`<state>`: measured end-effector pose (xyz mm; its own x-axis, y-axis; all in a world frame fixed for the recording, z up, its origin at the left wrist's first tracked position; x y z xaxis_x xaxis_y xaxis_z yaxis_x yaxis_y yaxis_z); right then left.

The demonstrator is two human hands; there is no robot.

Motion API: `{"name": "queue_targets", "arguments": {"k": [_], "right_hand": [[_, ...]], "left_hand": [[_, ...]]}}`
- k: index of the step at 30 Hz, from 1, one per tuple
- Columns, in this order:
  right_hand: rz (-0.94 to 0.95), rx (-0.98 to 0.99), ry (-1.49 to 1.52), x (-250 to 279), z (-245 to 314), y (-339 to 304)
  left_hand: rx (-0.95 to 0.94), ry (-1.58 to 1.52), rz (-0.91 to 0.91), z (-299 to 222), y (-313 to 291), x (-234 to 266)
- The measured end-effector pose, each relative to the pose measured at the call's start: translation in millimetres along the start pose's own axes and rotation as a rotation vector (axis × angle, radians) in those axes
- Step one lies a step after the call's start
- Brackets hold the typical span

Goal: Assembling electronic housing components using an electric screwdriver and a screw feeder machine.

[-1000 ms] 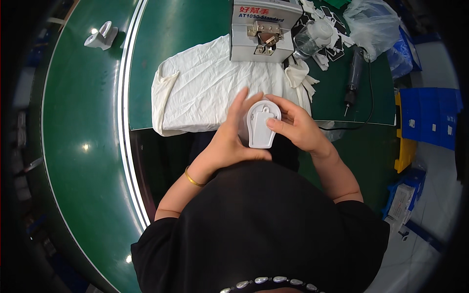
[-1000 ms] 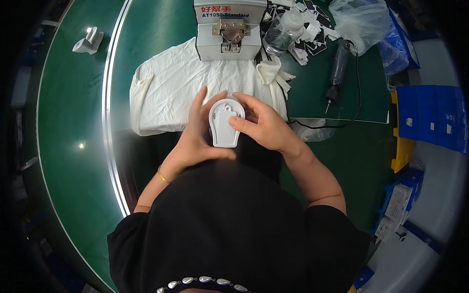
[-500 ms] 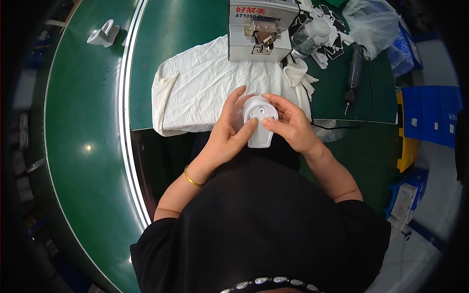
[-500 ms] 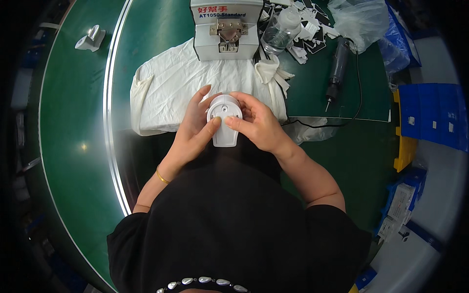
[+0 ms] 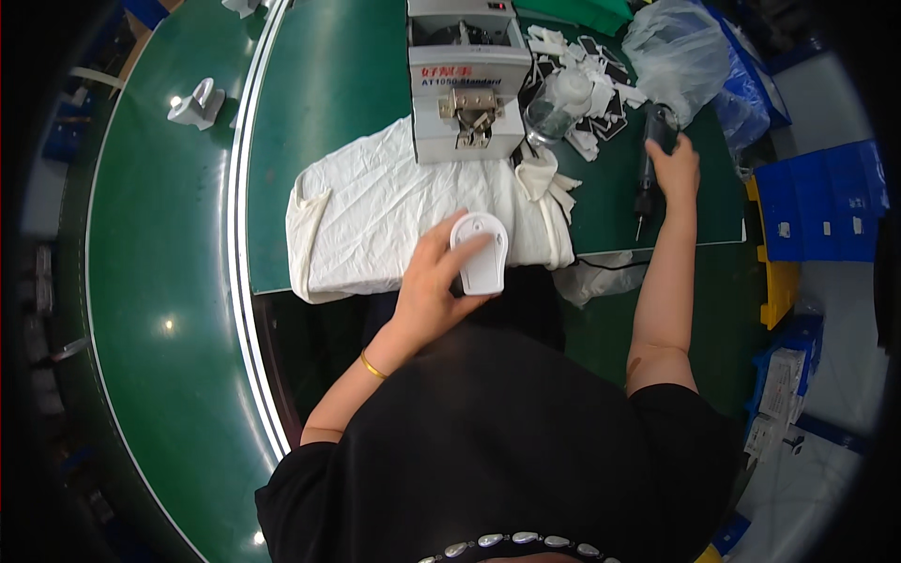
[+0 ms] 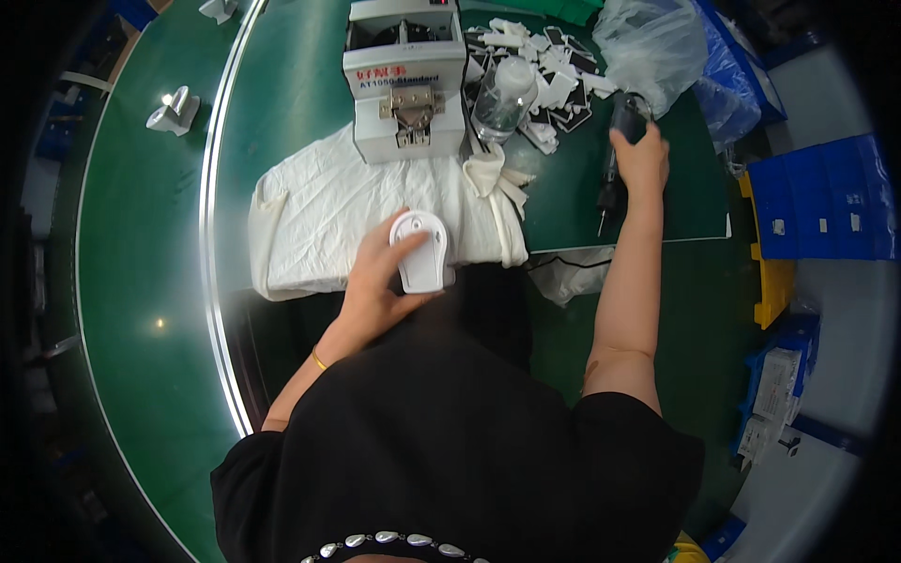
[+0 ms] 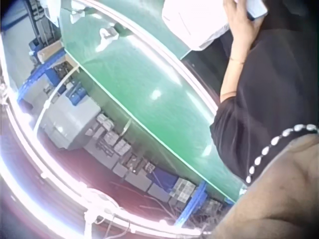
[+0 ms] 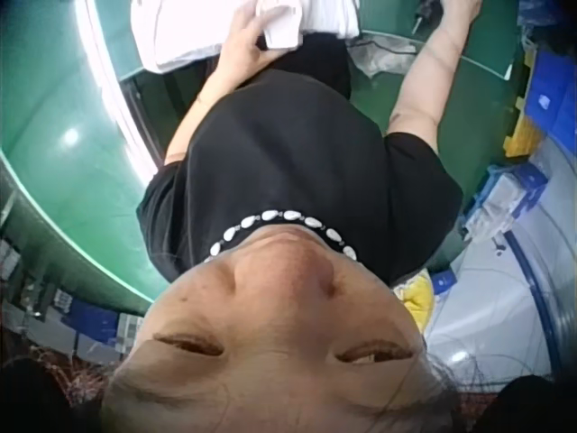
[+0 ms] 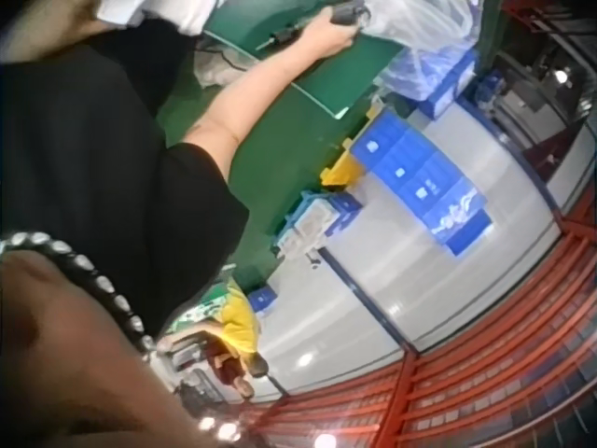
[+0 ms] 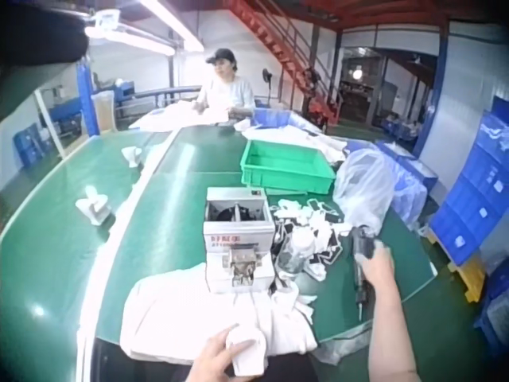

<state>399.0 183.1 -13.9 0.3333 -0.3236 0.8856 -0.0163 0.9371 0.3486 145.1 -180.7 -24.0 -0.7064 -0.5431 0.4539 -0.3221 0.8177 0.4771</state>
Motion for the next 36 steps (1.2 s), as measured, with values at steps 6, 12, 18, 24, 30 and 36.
{"name": "queue_targets", "arguments": {"k": [6,12,18,24,30,36], "right_hand": [[0.371,-0.260,0.613,-64,-29,-9],[0.920,-0.292,2.105,16,103,-63],[0.486,0.210,2.013,94,228,-72],[0.348,0.526,1.634,90,303,-95],[0.551,0.495,1.653,102,322,-109],[0.438,0.502,1.580,89,322,-100]], "left_hand": [[-0.082,0.070,0.004,-7,-1,-4],[-0.083,0.060,0.033,-10,2,0],[-0.124,0.066,0.004,-3,-4,-4],[-0.124,0.011,-0.011,0,-4,-3],[-0.109,0.012,-0.034,1,-7,-1],[-0.106,0.037,-0.022,-3,-4,-1]]}}
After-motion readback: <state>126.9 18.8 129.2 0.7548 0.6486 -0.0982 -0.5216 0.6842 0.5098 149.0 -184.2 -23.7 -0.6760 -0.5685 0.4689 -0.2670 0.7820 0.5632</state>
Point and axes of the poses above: each hand's wrist, its own y-axis towards the middle knuckle, its own x-axis out of the back of the hand, z = x × y, the point moved 8 cm from there along y, towards the middle knuckle, and after that the axes turned 8 degrees about -z, right-handed, at the moved point
